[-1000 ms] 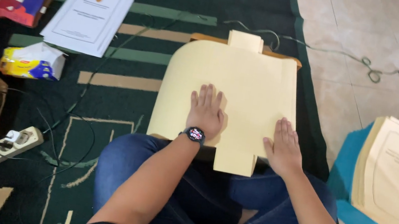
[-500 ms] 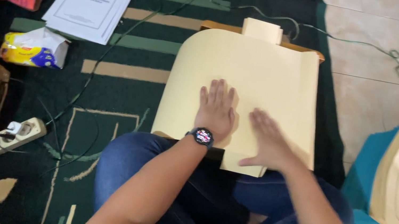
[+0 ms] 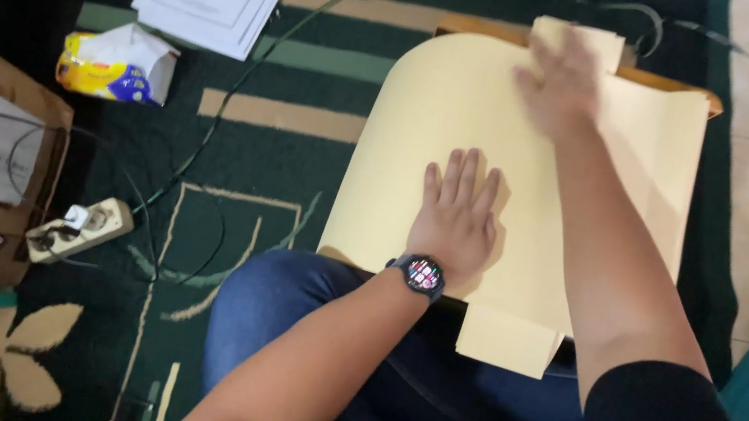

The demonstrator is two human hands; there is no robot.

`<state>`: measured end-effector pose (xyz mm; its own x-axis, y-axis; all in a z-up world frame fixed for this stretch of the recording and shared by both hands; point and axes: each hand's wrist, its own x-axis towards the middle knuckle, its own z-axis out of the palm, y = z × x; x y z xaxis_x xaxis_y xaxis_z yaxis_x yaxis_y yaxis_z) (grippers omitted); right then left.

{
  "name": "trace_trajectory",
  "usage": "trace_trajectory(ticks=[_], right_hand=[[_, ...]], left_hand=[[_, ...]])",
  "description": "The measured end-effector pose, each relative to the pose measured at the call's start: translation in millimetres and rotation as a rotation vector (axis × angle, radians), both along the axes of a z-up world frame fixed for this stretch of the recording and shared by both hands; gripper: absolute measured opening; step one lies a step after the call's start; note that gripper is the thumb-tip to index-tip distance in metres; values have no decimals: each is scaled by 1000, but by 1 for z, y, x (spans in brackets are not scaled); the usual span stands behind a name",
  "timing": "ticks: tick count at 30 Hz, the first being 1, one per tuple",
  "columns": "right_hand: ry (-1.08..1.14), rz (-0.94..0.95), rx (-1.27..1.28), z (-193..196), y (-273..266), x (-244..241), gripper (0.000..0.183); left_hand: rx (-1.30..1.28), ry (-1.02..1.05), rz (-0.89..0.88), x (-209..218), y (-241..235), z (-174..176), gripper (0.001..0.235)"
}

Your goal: Folding yellow cardstock folders along pre-scored lines and stacking them.

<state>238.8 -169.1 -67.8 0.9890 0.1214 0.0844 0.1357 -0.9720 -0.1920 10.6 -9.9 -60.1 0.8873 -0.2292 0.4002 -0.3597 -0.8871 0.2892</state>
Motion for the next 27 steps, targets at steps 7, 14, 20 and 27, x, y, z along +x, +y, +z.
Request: trace_trajectory(ticks=[7, 14, 20, 27], right_hand=[[64, 46, -78, 32, -8, -46, 67], [181, -321, -151, 11, -87, -123, 79], [233, -318, -125, 5, -88, -264, 86], [22, -220, 100, -2, -85, -319, 85]], left_hand=[[12, 8, 3, 2, 2, 1, 65], [148, 266, -7, 0, 6, 22, 64], [209, 311, -45, -2, 5, 17, 66], [449, 376, -124, 1, -11, -2, 65]])
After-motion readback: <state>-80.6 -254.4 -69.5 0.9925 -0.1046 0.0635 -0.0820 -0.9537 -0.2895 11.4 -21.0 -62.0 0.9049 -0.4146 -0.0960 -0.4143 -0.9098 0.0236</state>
